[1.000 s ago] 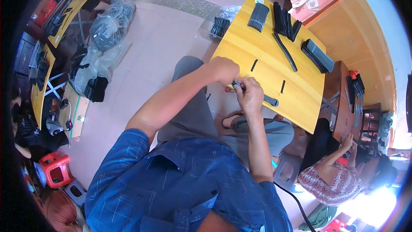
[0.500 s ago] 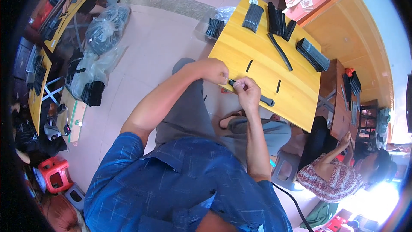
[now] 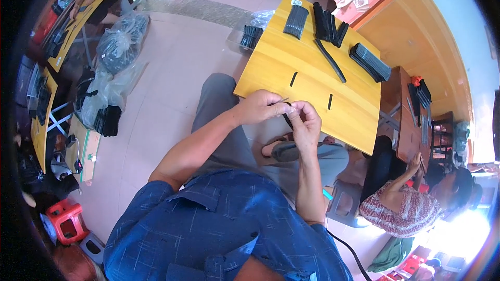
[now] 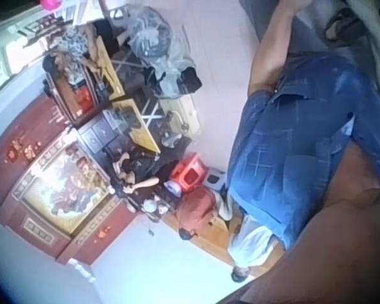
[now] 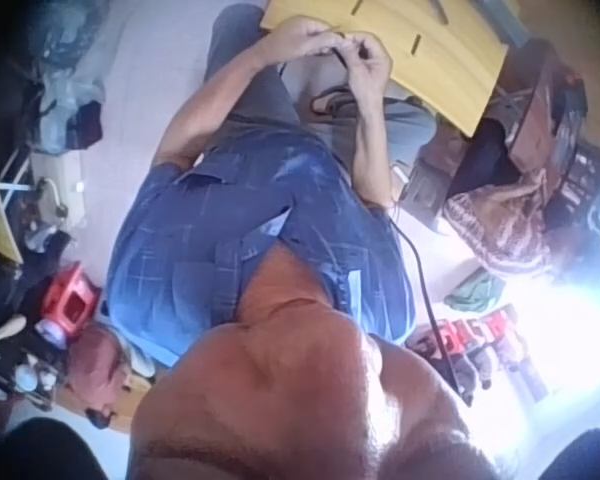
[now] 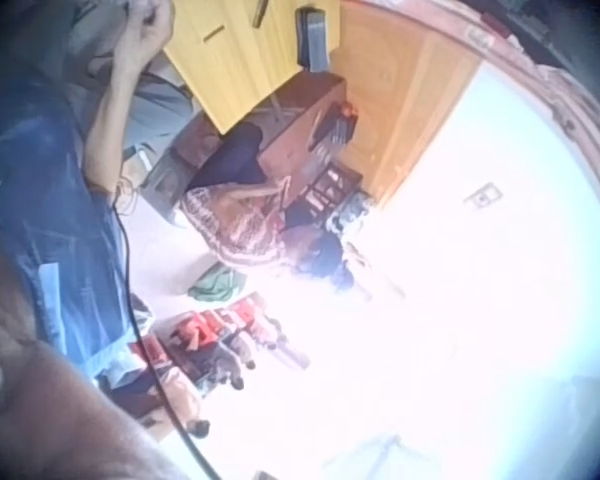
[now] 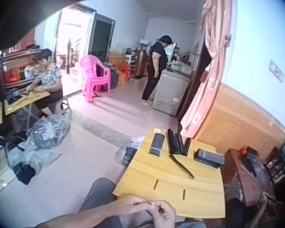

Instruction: Assembling plastic fasteners or clips onto black fabric straps.

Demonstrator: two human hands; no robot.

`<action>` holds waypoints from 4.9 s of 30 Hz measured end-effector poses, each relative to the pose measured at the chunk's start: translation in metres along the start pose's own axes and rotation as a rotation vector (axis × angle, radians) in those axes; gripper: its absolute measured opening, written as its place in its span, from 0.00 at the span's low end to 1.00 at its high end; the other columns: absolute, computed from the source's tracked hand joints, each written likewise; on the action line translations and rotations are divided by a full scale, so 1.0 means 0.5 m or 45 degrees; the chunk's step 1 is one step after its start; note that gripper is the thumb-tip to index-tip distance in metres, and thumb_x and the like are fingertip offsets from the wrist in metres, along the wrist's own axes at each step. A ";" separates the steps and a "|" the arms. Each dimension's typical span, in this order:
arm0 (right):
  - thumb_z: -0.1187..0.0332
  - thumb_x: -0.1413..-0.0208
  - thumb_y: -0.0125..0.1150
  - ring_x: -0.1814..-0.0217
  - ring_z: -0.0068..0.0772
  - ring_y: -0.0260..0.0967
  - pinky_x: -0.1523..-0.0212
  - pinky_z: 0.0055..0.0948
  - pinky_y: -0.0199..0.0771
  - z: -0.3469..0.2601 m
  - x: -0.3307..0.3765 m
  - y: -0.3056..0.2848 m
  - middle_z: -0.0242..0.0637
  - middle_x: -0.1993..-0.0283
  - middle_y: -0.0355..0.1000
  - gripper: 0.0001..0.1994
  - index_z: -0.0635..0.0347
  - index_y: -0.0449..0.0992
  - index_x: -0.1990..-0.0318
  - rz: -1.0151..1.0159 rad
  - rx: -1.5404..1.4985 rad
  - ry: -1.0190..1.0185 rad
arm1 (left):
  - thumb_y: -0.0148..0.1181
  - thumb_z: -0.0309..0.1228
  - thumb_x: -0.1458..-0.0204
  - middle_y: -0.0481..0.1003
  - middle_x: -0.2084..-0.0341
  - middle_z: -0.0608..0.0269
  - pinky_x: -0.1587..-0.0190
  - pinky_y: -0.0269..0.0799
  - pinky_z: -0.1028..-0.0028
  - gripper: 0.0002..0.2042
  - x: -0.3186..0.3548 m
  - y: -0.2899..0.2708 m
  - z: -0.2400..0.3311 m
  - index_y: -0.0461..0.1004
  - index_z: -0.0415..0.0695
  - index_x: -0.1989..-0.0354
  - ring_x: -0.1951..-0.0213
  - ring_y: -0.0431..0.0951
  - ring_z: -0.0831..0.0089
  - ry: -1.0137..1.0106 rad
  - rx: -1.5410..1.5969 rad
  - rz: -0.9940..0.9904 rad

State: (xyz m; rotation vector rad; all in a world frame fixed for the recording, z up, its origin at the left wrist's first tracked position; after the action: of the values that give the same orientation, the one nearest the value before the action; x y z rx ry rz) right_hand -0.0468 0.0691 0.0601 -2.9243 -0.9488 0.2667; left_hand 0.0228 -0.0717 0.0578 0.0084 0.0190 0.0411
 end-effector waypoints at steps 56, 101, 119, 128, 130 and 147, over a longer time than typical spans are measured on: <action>0.43 0.37 0.59 0.26 0.55 0.58 0.36 0.69 0.60 0.222 -0.223 -0.554 0.52 0.29 0.63 0.32 0.58 0.69 0.36 0.670 1.659 0.304 | 0.56 0.31 0.35 0.68 0.83 0.75 0.77 0.58 0.78 0.14 0.180 -0.028 -0.014 0.73 0.41 0.75 0.79 0.64 0.87 -0.041 -0.234 0.612; 0.67 0.40 0.66 0.44 0.50 0.77 0.43 0.39 0.76 -0.036 -0.113 0.003 0.47 0.48 0.79 0.17 0.60 0.79 0.44 -0.649 0.613 -0.239 | 0.58 0.40 0.34 0.65 0.85 0.74 0.81 0.55 0.80 0.16 0.066 -0.080 -0.104 0.73 0.43 0.73 0.83 0.61 0.86 -0.294 0.516 0.551; 0.69 0.44 0.66 0.52 0.49 0.75 0.50 0.43 0.74 0.054 -0.079 0.021 0.43 0.58 0.78 0.09 0.59 0.84 0.56 -0.260 0.936 -0.367 | 0.54 0.34 0.37 0.81 0.67 0.48 0.60 0.77 0.53 0.09 0.106 -0.077 -0.037 0.74 0.43 0.56 0.62 0.82 0.46 0.076 -0.963 0.572; 0.68 0.45 0.67 0.53 0.48 0.76 0.50 0.43 0.75 0.073 -0.091 0.012 0.41 0.60 0.79 0.07 0.57 0.84 0.61 -0.251 0.821 -0.293 | 0.57 0.34 0.38 0.80 0.68 0.55 0.65 0.76 0.53 0.08 0.066 -0.061 -0.014 0.79 0.48 0.57 0.65 0.82 0.52 0.074 -1.280 0.432; 0.68 0.45 0.68 0.53 0.48 0.76 0.51 0.43 0.75 0.076 -0.092 0.011 0.41 0.60 0.79 0.07 0.57 0.84 0.61 -0.249 0.815 -0.271 | 0.57 0.35 0.38 0.80 0.69 0.55 0.66 0.76 0.54 0.08 0.051 -0.058 -0.015 0.80 0.48 0.56 0.66 0.82 0.52 0.102 -1.340 0.392; 0.66 0.46 0.70 0.54 0.48 0.76 0.52 0.42 0.76 0.082 -0.084 0.007 0.40 0.61 0.79 0.08 0.56 0.85 0.61 -0.199 0.777 -0.202 | 0.59 0.33 0.42 0.80 0.69 0.56 0.66 0.79 0.58 0.10 0.011 -0.037 -0.015 0.83 0.49 0.56 0.66 0.84 0.55 0.132 -1.514 0.222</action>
State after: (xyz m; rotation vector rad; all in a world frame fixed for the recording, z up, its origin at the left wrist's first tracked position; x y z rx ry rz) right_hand -0.0858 0.0418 0.0258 -2.2883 -0.9061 0.6545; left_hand 0.0290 -0.0898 0.0499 -1.1819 0.0953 0.2217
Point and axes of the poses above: each hand's wrist, its own x-axis away from the middle knuckle, its own y-axis out of the palm, z = x × y, the point moved 6 cm from there along -x, towards the middle knuckle
